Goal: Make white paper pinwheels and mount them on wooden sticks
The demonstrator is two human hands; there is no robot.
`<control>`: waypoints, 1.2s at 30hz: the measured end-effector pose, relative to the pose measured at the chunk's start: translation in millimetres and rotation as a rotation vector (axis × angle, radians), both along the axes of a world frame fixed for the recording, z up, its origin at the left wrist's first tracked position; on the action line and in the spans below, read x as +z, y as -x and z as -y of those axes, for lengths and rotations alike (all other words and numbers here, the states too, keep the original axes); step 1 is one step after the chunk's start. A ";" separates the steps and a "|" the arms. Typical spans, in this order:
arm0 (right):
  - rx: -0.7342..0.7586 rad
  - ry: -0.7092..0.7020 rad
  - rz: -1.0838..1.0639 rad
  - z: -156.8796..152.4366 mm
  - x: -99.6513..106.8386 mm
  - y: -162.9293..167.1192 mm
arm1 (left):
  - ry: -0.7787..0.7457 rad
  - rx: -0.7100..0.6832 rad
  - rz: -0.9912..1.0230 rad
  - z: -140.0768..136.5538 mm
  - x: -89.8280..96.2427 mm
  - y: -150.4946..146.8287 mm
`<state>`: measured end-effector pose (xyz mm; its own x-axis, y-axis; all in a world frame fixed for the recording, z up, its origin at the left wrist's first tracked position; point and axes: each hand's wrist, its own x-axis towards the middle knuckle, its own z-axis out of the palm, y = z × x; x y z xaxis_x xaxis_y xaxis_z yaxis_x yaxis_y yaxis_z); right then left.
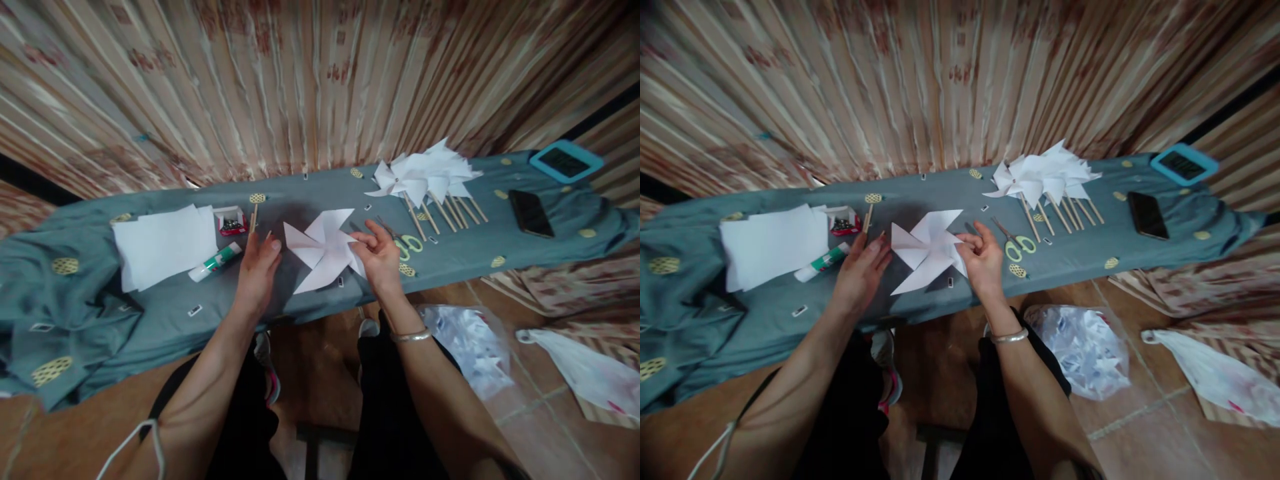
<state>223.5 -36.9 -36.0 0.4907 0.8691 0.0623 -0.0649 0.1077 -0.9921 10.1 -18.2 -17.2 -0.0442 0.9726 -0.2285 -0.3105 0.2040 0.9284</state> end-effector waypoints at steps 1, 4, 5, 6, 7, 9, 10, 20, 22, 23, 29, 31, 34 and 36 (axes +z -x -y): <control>-0.012 -0.009 -0.032 -1.0 1.5 -0.8 | 0.068 -0.031 0.072 2.2 2.7 -3.6; -0.020 -0.037 -0.060 -0.5 7.0 0.1 | 0.185 -0.192 0.235 9.3 9.9 -16.4; -0.012 -0.046 -0.049 0.6 8.7 1.3 | 0.185 -0.244 0.265 11.6 12.0 -20.7; -0.003 -0.055 -0.031 2.1 10.1 2.6 | 0.177 -0.280 0.281 13.7 13.7 -24.8; 0.009 -0.063 -0.006 3.9 11.1 3.8 | 0.173 -0.312 0.287 15.5 15.3 -28.4; 0.031 -0.077 0.050 7.7 12.0 5.6 | 0.180 -0.363 0.286 17.8 17.4 -33.5; 0.042 -0.083 0.078 9.6 11.9 6.0 | 0.185 -0.376 0.281 18.3 18.1 -35.1; 0.344 -0.033 0.004 24.5 18.6 -1.3 | 0.111 -0.223 0.136 13.1 12.7 -37.2; 0.377 0.024 -0.041 24.5 21.8 -1.0 | 0.098 -0.220 0.090 13.0 9.9 -38.2; 0.383 0.049 -0.060 23.8 22.6 -0.6 | 0.095 -0.223 0.069 13.2 8.8 -38.9; 0.360 0.119 -0.134 18.2 18.0 0.7 | 0.061 -0.248 -0.027 14.9 9.1 -42.9; 0.358 0.115 -0.129 18.0 17.5 1.3 | 0.041 -0.259 -0.051 14.4 10.1 -42.9; 0.341 0.113 -0.123 19.2 20.6 3.3 | -0.014 -0.272 -0.090 12.8 12.0 -40.4; 0.318 0.116 -0.134 20.3 23.8 4.7 | -0.057 -0.289 -0.129 11.4 14.3 -37.6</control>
